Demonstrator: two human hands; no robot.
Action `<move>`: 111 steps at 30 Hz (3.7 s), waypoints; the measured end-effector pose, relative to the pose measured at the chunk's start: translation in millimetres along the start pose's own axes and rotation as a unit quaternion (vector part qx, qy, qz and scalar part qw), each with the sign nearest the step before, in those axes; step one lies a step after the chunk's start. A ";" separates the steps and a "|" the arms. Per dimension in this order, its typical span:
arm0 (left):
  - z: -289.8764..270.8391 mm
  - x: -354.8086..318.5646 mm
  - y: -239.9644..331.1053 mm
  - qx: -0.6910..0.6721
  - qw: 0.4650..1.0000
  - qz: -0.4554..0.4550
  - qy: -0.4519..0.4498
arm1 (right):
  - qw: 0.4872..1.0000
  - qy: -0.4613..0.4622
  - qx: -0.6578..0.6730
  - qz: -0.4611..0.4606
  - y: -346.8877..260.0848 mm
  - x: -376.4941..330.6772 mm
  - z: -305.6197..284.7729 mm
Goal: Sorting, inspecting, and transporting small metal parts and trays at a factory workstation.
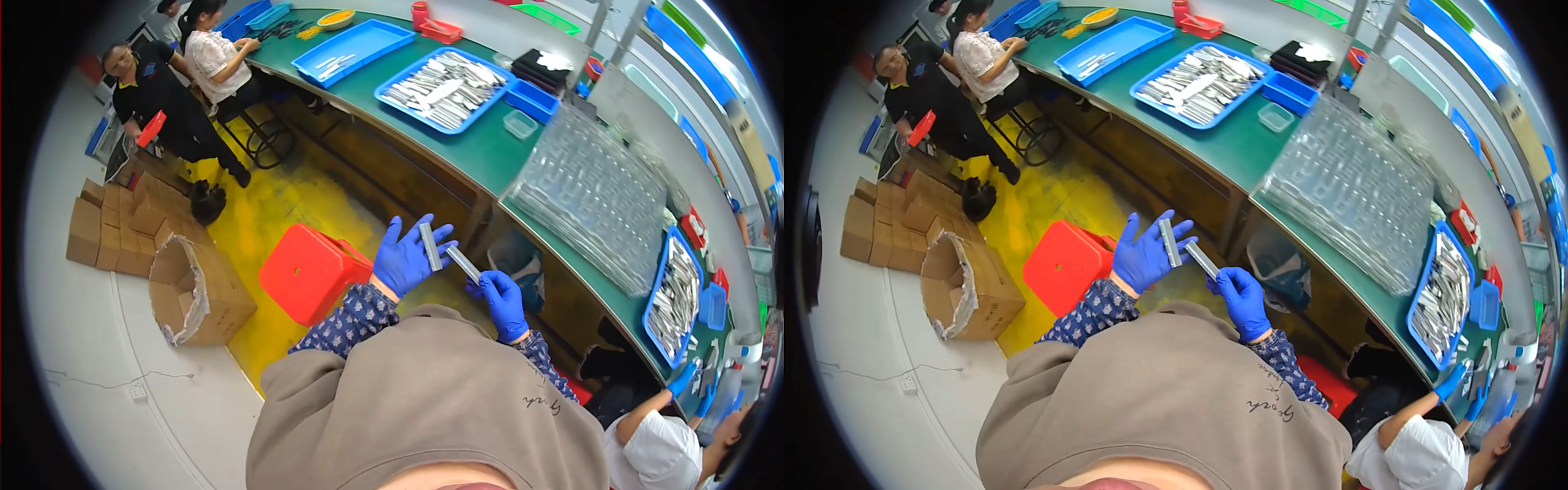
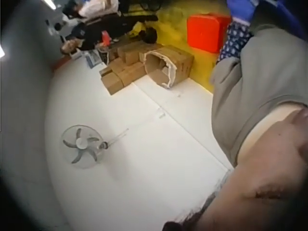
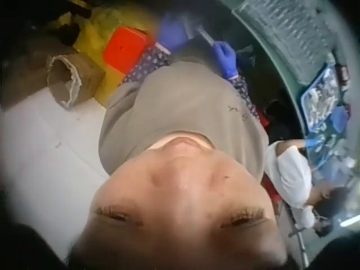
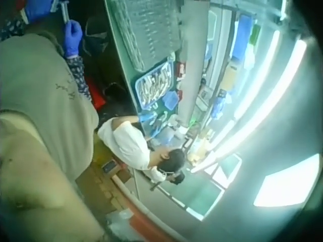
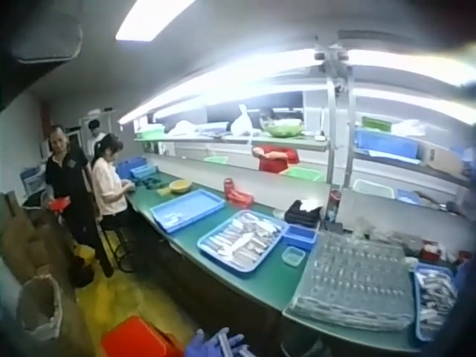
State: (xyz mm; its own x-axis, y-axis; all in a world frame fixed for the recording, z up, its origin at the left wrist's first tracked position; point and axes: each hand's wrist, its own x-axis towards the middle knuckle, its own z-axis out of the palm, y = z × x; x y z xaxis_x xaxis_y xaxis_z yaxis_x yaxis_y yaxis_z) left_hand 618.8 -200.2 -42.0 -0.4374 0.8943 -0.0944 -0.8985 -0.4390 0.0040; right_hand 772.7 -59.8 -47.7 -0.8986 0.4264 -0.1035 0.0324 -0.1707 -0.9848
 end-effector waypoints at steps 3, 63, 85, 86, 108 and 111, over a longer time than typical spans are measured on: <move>-4.6 -13.1 45.5 0.025 0.999 0.049 0.000 | 0.995 -0.029 0.059 0.069 6.1 35.6 24.9; -55.8 248.2 398.3 0.673 0.672 0.047 0.306 | 0.954 0.253 0.073 0.143 26.3 356.1 26.2; -57.2 156.1 371.3 0.588 0.743 0.027 0.318 | 0.852 0.181 -0.478 -0.110 -84.2 592.0 -5.5; -57.7 150.7 370.2 0.601 0.732 0.011 0.320 | 0.837 0.183 -0.505 -0.106 -76.8 608.0 -17.4; -62.4 101.1 394.2 0.468 0.775 0.172 0.388 | 0.909 -0.166 -0.374 -0.078 -71.5 598.2 178.4; -57.3 114.1 397.5 0.445 0.785 0.183 0.390 | 0.906 -0.169 -0.378 -0.086 -59.8 604.8 180.7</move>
State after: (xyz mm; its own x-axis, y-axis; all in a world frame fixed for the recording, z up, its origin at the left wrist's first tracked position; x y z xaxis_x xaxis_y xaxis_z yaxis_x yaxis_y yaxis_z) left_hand 213.9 -277.7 -108.2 -0.8285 0.2437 -0.5042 -0.5400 -0.1090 0.8346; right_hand 148.3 47.9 -26.2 -0.9974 0.0709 -0.0154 0.0540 0.5838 -0.8101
